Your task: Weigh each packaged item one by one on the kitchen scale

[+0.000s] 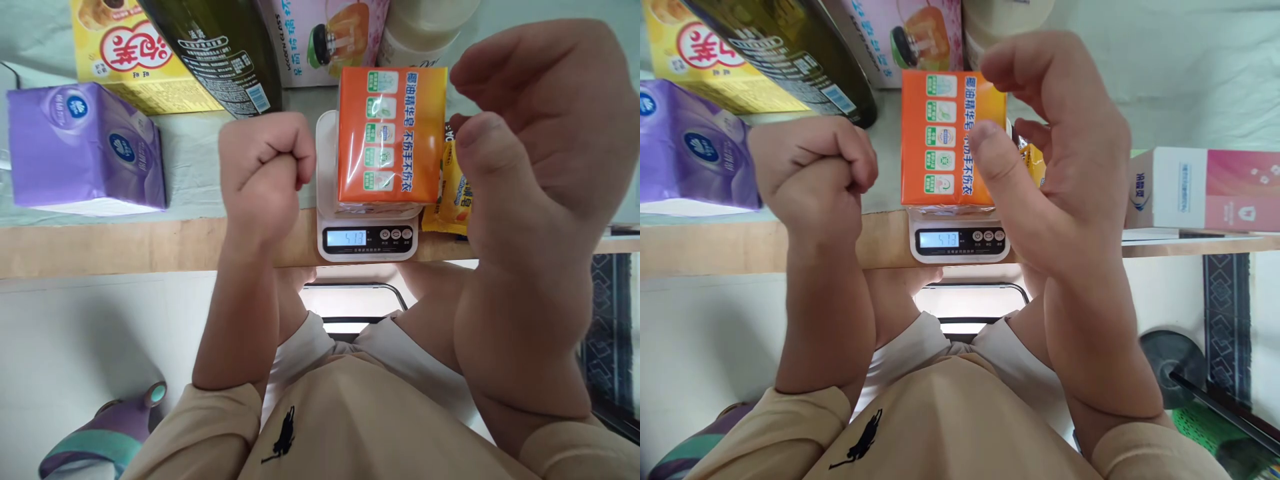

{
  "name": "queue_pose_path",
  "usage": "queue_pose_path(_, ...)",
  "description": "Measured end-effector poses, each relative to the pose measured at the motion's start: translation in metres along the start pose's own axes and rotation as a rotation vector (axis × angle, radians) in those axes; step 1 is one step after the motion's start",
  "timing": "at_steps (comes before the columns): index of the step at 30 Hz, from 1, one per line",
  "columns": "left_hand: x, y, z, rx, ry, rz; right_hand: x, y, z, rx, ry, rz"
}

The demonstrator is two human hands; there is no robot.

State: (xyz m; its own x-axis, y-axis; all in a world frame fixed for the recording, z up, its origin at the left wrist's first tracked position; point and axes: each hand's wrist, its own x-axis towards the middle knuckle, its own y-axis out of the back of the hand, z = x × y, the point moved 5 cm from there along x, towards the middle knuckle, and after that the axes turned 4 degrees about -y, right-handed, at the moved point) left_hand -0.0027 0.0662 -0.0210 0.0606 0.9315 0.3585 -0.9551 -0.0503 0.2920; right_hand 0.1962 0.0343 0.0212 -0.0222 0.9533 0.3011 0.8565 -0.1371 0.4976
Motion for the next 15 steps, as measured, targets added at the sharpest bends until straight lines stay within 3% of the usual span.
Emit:
queue_pose_path(4, -0.003, -0.015, 0.012, -0.05, 0.19, -0.116, -0.001, -0.006, 0.003, 0.072, 0.036, 0.004)
queue_pose_path(6, -0.004, -0.018, 0.013, -0.029, 0.261, -0.092, 0.0, -0.007, 0.005, 0.078, 0.033, -0.011)
queue_pose_path(11, -0.002, -0.01, 0.006, 0.035, 0.076, 0.191, 0.001, -0.005, 0.015, 0.137, 0.042, 0.007)
queue_pose_path(15, 0.0, -0.01, -0.005, -0.061, 0.017, 0.198, 0.002, -0.005, 0.021, 0.152, 0.046, 0.019)
